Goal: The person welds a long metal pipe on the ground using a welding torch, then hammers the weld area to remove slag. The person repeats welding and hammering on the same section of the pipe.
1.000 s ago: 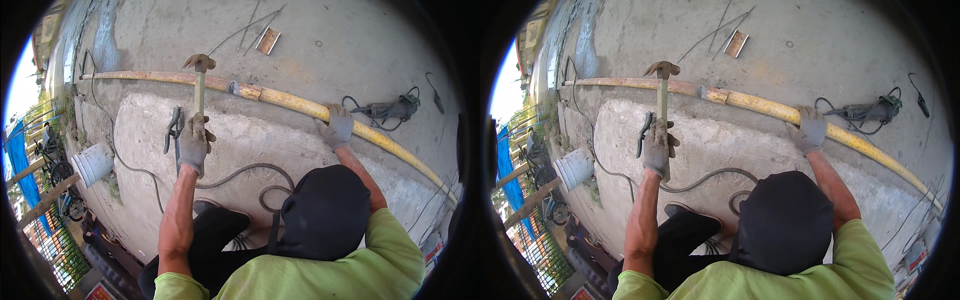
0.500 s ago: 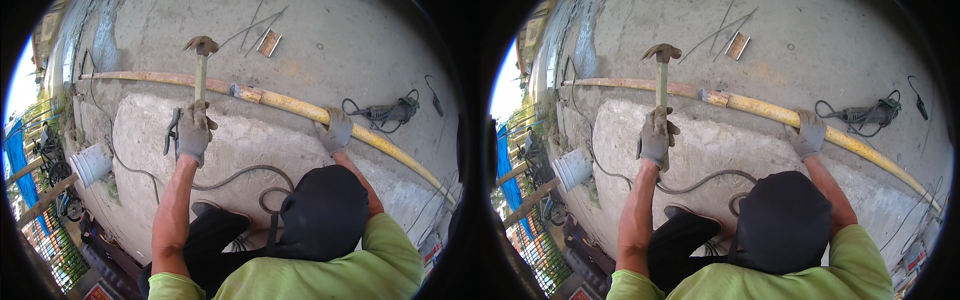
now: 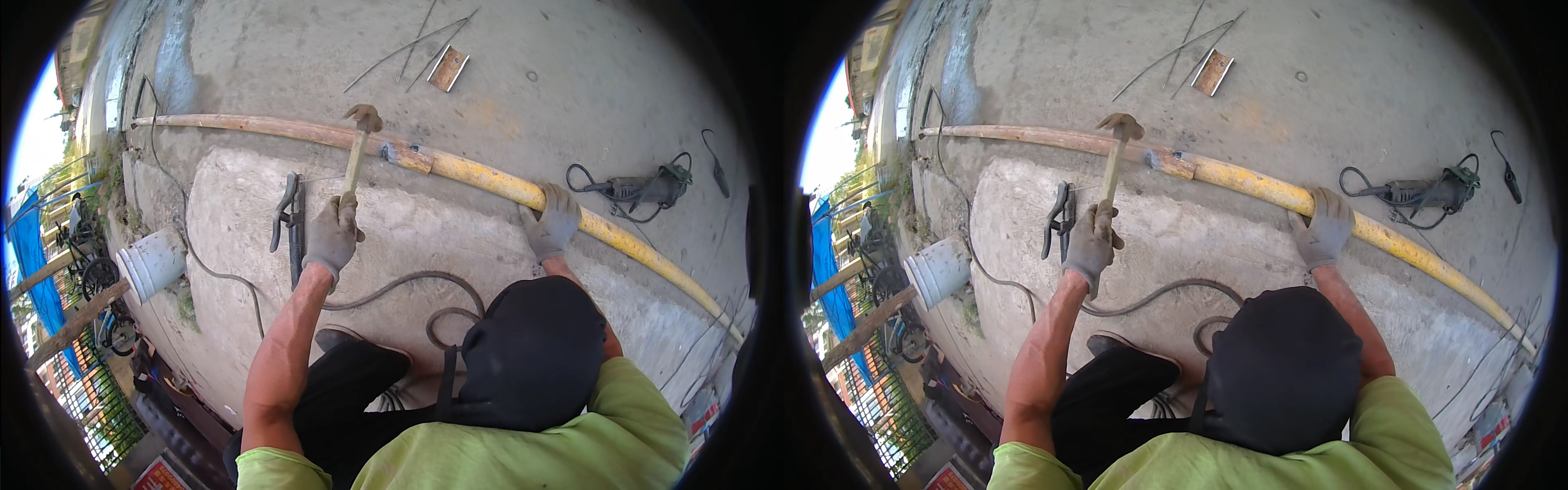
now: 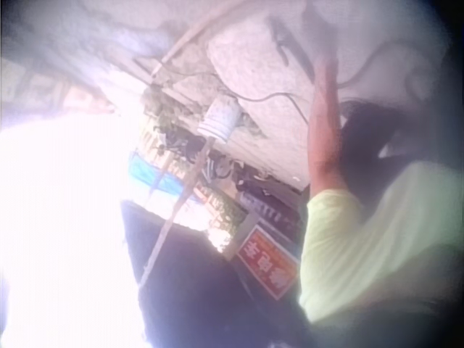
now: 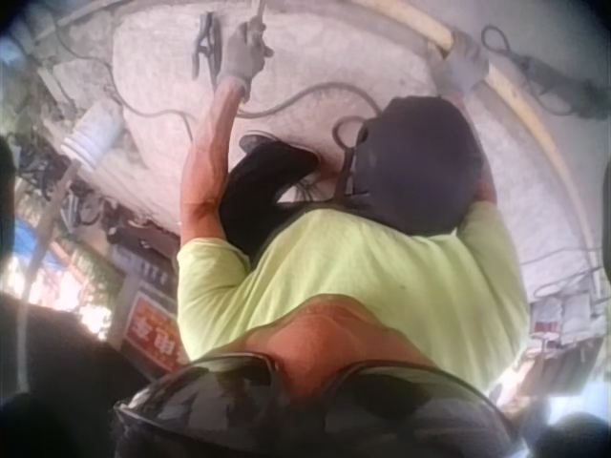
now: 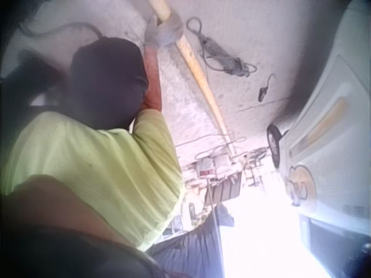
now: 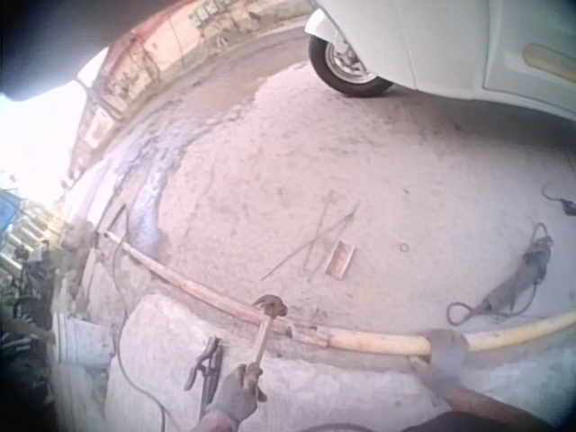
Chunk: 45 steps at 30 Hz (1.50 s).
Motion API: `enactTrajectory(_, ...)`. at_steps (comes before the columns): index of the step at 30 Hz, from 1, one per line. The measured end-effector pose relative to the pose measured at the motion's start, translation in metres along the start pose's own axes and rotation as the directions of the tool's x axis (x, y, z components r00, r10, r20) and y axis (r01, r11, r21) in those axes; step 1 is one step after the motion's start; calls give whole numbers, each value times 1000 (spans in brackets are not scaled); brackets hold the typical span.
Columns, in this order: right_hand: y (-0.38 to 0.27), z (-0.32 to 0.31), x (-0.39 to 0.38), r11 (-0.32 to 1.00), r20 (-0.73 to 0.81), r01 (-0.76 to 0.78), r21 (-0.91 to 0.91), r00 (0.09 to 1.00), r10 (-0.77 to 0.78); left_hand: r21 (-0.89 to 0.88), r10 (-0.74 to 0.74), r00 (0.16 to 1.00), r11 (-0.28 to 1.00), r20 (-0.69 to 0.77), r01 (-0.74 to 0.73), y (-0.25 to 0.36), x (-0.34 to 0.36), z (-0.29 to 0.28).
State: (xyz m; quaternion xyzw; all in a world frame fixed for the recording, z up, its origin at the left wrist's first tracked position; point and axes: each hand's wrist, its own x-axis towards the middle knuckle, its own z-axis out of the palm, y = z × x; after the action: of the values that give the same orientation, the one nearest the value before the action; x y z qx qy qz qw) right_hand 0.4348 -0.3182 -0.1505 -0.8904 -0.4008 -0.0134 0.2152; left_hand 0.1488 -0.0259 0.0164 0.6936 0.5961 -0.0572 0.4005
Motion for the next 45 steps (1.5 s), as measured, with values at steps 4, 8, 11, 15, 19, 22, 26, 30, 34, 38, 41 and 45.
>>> enactTrajectory(4, 6, 6, -9, 1000, -38, -3, -27, 999, 2, -149, -191, 972, 966, 139, 211, 10, -2, -13)
enactTrajectory(8, 6, 8, -8, 998, -21, -14, -53, 1000, 13, -373, 13, 999, 927, -39, -27, 38, -18, -22)
enactTrajectory(11, 4, 9, -8, 998, -16, -14, -55, 1000, 13, -421, 142, 980, 887, -139, -189, 24, -30, -1)
enactTrajectory(15, 4, 9, -6, 999, -1, -6, -38, 1000, 6, -146, -180, 972, 969, 149, 202, -25, -10, 23)
enactTrajectory(19, 9, 11, -7, 999, 5, -10, -44, 1000, 10, -298, -41, 996, 953, 74, 61, 7, -14, 5)
enactTrajectory(22, 10, 10, -8, 998, -21, 2, -70, 1000, -3, -394, 88, 993, 912, -78, -112, 25, -26, 0)
enactTrajectory(26, -1, 7, -3, 999, 11, 3, -54, 1000, -3, -249, 76, 993, 964, -87, -96, -34, -26, 31)
enactTrajectory(30, 5, 5, -1, 997, 17, 7, -73, 1000, -6, -218, -216, 960, 943, 181, 253, 0, -9, 12)
enactTrajectory(34, 4, -1, 1, 997, 64, 18, -79, 998, -13, -356, -8, 1000, 934, 27, 17, 20, -17, -7)
enactTrajectory(38, 17, -5, 11, 998, 145, 63, -11, 988, -61, -465, 61, 997, 885, 41, -35, 21, -19, -21)
enactTrajectory(41, 23, -13, 35, 993, 230, 101, 66, 966, -113, -420, -4, 997, 907, 75, 35, 11, -21, -9)
enactTrajectory(45, 21, -16, 37, 991, 255, 133, 25, 958, -135, -404, -64, 992, 909, 112, 104, 2, -25, 0)
